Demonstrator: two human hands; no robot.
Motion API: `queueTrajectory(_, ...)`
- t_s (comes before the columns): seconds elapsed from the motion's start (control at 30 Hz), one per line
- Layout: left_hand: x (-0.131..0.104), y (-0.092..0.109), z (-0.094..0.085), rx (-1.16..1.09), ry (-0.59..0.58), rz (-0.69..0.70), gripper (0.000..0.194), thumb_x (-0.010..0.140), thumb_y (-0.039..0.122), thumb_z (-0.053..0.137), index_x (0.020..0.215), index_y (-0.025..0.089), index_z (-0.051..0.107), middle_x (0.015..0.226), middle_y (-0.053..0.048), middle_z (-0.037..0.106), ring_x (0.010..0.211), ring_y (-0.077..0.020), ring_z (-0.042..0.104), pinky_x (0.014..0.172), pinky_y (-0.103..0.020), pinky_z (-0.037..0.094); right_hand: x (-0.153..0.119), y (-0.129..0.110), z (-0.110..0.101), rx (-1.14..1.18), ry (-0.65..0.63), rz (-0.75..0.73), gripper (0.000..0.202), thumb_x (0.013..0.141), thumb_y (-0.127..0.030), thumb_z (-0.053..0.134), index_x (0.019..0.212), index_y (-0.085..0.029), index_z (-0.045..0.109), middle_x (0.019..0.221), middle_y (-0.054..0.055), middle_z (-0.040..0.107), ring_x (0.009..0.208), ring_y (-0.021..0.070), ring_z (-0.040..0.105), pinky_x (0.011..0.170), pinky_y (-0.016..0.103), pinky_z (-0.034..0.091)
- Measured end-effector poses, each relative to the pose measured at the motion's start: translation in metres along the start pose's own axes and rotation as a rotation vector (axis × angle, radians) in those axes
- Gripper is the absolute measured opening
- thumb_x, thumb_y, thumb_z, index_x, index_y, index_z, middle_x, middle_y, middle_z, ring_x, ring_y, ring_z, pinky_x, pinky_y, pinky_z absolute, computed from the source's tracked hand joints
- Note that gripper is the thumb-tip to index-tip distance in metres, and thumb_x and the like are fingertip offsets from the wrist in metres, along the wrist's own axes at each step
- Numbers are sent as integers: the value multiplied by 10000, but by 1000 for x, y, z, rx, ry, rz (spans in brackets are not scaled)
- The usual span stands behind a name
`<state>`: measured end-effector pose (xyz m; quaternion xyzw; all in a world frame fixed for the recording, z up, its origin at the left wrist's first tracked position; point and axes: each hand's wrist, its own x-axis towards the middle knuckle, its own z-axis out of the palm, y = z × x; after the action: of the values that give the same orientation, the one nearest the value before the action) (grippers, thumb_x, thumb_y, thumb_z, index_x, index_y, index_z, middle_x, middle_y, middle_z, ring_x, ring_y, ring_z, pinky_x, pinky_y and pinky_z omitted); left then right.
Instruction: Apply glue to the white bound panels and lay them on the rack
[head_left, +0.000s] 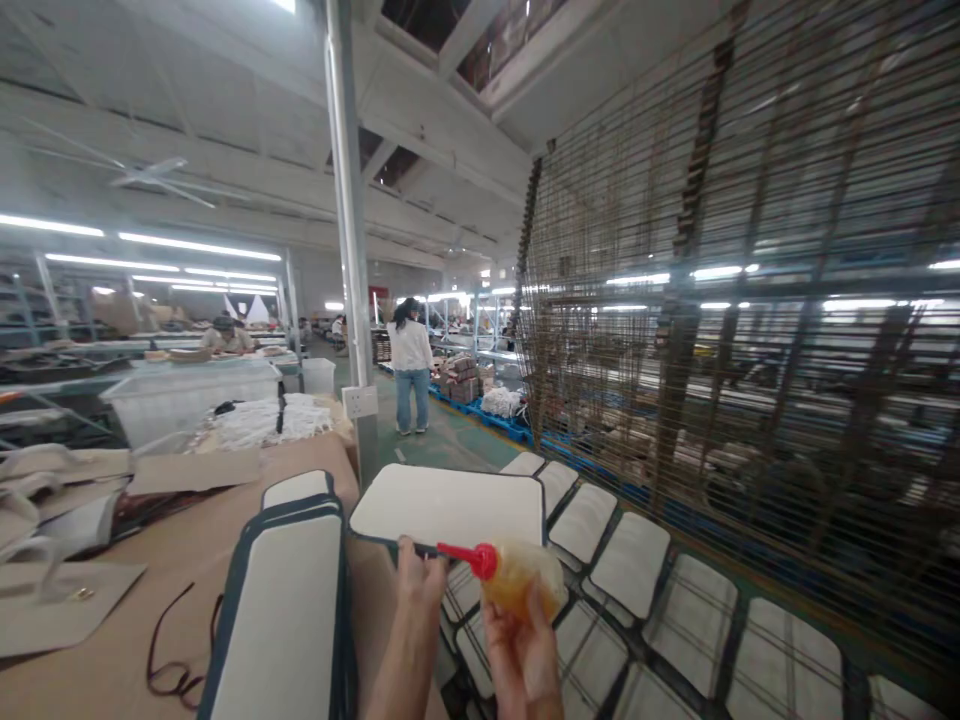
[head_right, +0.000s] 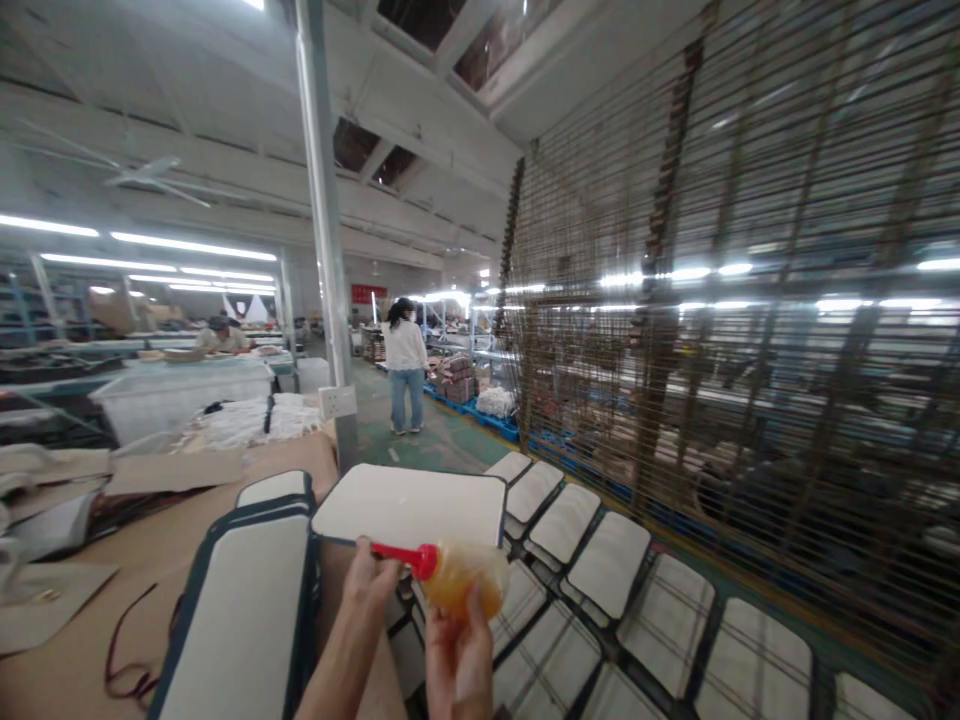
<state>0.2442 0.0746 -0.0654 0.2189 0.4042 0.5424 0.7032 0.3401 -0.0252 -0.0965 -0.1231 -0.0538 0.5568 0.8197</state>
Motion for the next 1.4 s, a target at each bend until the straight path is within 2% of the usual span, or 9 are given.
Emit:
queueTrajectory(0.2, -39, -29, -4, -404, 152, -24, 307, 917, 248, 296, 886, 285, 600, 672, -20, 666, 672, -185, 644, 704, -363, 509, 16, -19, -18, 20, -15, 55, 347, 514, -345, 882, 795, -229, 716, 809, 8, 745, 814, 167, 696, 783, 277, 561)
queueTrajectory(0.37, -58, -29, -17, -526, -62, -43, 223, 853, 284, 414, 702, 231, 570, 691, -31, 661, 684, -201, 661, 727, -400, 515, 18, -16, -11, -29, 61, -12, 342, 513, -345, 875, 766, -200, 697, 778, 17, 739, 777, 176, 697, 734, 272, 575)
queueTrajectory(0.53, -66, -34, -55, -245, -208, -183, 12, 767, 183, 610, 767, 192, 618, 835, -90, 703, 783, -225, 696, 691, -321, 525, 24, -10, 7, 29, 139, -24, 401, 451, -262, 892, 794, -202, 694, 760, -2, 740, 706, 159, 697, 630, 229, 575)
queueTrajectory(0.6, -73, -22, -77, -30, -313, -260, 104, 713, 162, 699, 807, 170, 656, 842, -122, 705, 724, -227, 697, 607, -276, 506, 25, -7, 13, 26, 138, -39, 398, 459, -251, 888, 804, -206, 694, 778, -4, 742, 706, 156, 697, 627, 222, 574)
queueTrajectory(0.7, -79, 30, -95, 215, -363, -112, 249, 664, 161, 760, 906, 159, 700, 800, -104, 700, 612, -165, 659, 514, -211, 449, 23, 2, 22, 2, 144, -59, 380, 473, -235, 880, 801, -196, 694, 796, 10, 743, 714, 171, 700, 619, 236, 580)
queueTrajectory(0.83, -57, 122, -66, 487, -255, 409, 274, 641, 124, 743, 913, 136, 709, 744, -65, 687, 584, -127, 592, 522, -188, 423, 11, 20, 32, -23, 89, -54, 412, 463, -257, 885, 823, -202, 694, 814, 7, 741, 767, 180, 702, 668, 257, 585)
queueTrajectory(0.97, -11, 148, -13, 899, -279, 708, 244, 587, 49, 721, 787, 186, 696, 823, -45, 673, 800, -178, 594, 636, -186, 426, -3, 38, 32, -78, 69, -40, 402, 482, -292, 880, 825, -198, 693, 807, 12, 736, 798, 191, 698, 680, 269, 584)
queueTrajectory(1.2, 31, 127, -5, 1143, -647, 529, 214, 641, 95, 669, 463, 158, 569, 463, 44, 463, 486, -97, 401, 489, -187, 299, -11, 48, 19, -110, 50, -48, 333, 536, -333, 869, 799, -217, 699, 796, 7, 734, 783, 191, 699, 705, 287, 582)
queueTrajectory(1.4, 38, 140, -17, 1117, -793, 437, 198, 692, 205, 657, 516, 137, 597, 476, 50, 449, 477, -79, 355, 460, -183, 250, -12, 39, 1, -174, 85, -32, 332, 541, -388, 863, 756, -186, 710, 782, 31, 734, 756, 187, 696, 714, 276, 580)
